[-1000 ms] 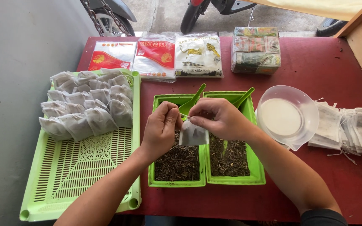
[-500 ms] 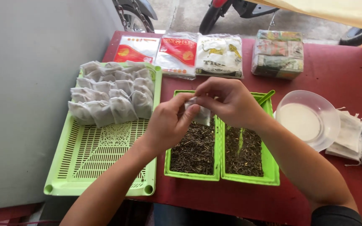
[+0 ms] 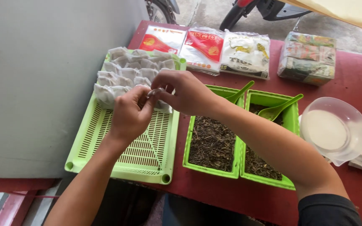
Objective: Filling and sealing individual tea bags with loose tea leaves using a spoon
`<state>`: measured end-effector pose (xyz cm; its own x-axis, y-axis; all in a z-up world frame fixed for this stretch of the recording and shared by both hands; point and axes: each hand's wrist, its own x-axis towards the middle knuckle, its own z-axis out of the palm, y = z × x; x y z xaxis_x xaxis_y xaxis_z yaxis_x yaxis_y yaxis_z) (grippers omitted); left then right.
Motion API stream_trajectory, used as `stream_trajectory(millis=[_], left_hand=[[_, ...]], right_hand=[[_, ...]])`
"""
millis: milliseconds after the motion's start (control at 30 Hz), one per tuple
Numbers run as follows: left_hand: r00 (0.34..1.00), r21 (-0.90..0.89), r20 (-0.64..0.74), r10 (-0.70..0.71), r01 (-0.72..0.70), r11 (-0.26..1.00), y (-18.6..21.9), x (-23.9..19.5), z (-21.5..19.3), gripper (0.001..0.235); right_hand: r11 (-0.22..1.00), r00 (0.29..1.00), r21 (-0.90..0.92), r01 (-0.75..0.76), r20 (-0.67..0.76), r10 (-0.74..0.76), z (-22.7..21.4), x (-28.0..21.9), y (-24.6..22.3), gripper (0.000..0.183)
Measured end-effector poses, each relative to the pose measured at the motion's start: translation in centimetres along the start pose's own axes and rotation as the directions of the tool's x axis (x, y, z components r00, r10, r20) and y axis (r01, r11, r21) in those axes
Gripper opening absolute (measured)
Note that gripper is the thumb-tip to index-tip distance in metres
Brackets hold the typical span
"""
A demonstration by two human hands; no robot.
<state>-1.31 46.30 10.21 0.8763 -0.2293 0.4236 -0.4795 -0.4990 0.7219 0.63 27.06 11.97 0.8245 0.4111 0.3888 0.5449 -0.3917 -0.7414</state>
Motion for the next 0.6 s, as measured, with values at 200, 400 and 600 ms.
stream_trajectory(millis=[200,400,600], left_hand=[[0.992,0.326,0.069,-0.101,0.073,0.942,-6.8,-1.0,1.8,0.014],[0.985,0.307,0.069,-0.156,0.128,0.943,-10.3,-0.7,3.1,0.014],[0.995,0.252,0.002,-0.103,0.099,0.963,-8.3,-0.9,2.9,0.019]], right_hand=[[0.979,0.988,-0.19,-0.072,0.121,0.096,4.3,1.8,5.5,0.008],[0.921,0.985,-0.388,-0.039,0.141,0.101,5.7,1.8,7.1,0.007],[0.886,0.991,-0.459,-0.063,0.078,0.111,6.0,1.8,7.3,0.005]])
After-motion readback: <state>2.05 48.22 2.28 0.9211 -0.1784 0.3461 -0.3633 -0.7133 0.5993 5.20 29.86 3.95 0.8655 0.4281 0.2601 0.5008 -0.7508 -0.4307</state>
